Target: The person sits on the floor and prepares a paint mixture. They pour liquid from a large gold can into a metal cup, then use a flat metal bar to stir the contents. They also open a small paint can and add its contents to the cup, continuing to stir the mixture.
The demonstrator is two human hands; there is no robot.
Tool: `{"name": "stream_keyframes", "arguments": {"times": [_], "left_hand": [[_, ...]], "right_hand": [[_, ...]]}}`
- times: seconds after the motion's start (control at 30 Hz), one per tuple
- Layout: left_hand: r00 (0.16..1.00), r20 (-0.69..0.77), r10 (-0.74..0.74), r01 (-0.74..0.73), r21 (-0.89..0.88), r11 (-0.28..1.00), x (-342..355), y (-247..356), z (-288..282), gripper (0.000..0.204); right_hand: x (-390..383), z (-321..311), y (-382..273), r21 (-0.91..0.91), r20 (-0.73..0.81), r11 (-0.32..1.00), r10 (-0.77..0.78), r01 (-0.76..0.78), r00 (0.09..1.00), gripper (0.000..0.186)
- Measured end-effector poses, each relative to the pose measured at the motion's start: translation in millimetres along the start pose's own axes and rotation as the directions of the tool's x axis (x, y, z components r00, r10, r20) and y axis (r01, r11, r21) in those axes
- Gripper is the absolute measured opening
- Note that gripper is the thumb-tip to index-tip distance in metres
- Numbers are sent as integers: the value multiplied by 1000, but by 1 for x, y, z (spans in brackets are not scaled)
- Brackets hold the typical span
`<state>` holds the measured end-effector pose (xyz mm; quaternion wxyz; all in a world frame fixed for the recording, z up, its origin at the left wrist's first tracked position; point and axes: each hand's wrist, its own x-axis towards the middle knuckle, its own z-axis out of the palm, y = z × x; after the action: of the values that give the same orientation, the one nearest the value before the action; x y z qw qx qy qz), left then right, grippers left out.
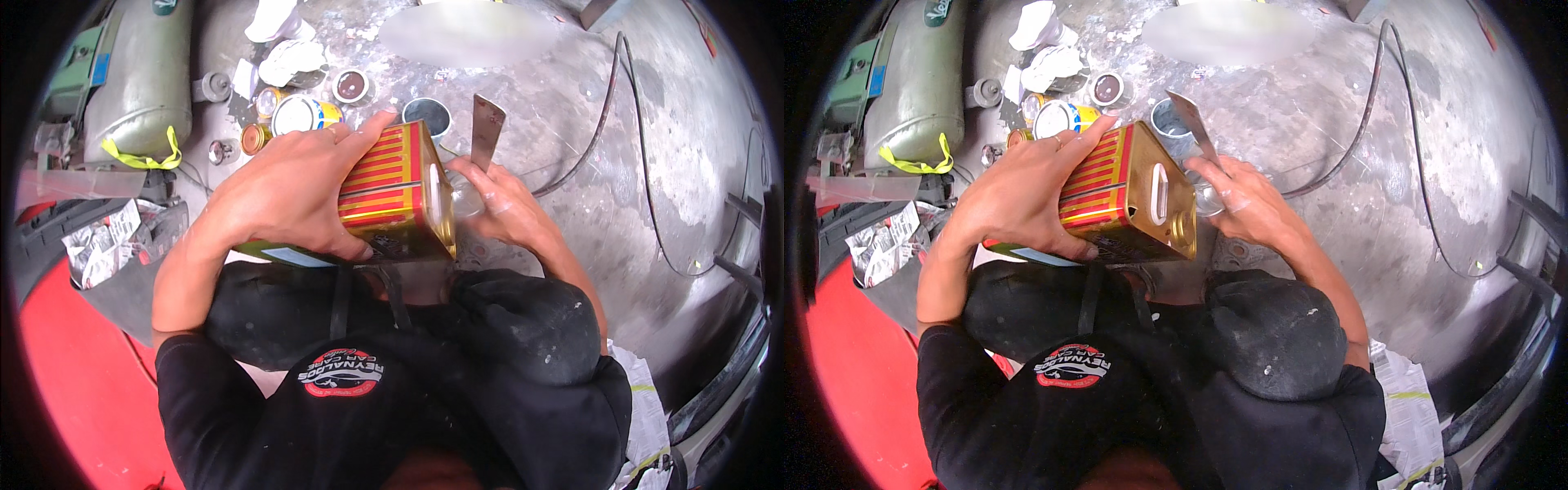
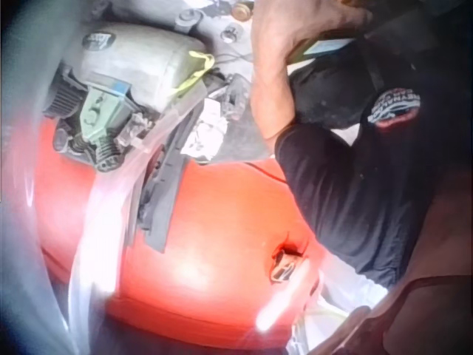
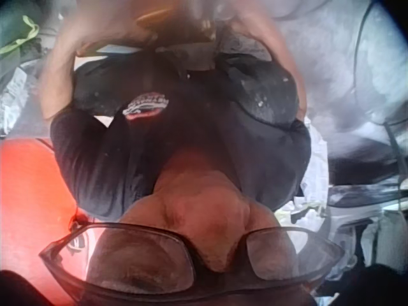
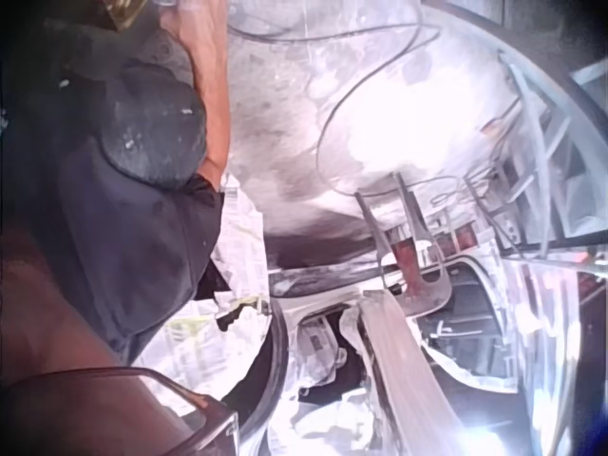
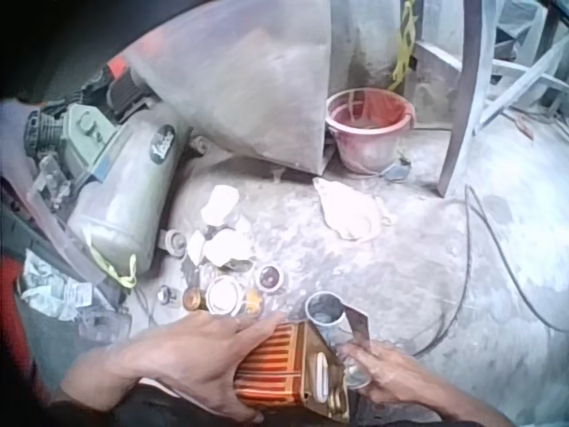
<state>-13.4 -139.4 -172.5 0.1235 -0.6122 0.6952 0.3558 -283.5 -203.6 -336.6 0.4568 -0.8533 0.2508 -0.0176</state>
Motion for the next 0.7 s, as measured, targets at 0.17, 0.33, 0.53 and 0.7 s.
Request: {"name": "stream_keyframes", "arguments": {"times": [0.17, 0.33, 0.53, 0.7], "left_hand": [[1000, 18, 12, -11, -7, 1000, 1, -1, 3, 131], [1000, 2, 21, -21, 4, 1000, -3, -7, 6, 130], [999, -40, 35, -35, -2, 999, -11, -12, 7, 130], [999, -44, 23, -22, 6, 1000, -13, -16, 8, 130]], "right_hand": [[-3, 4, 2, -18, -37, 999, -33, 32, 999, 77], [-2, 0, -6, 18, -9, 1000, 24, -24, 1000, 77], [-2, 7, -2, 8, -62, 1000, -14, 15, 998, 75], [-1, 7, -6, -6, -41, 1000, 2, -2, 999, 75]]}}
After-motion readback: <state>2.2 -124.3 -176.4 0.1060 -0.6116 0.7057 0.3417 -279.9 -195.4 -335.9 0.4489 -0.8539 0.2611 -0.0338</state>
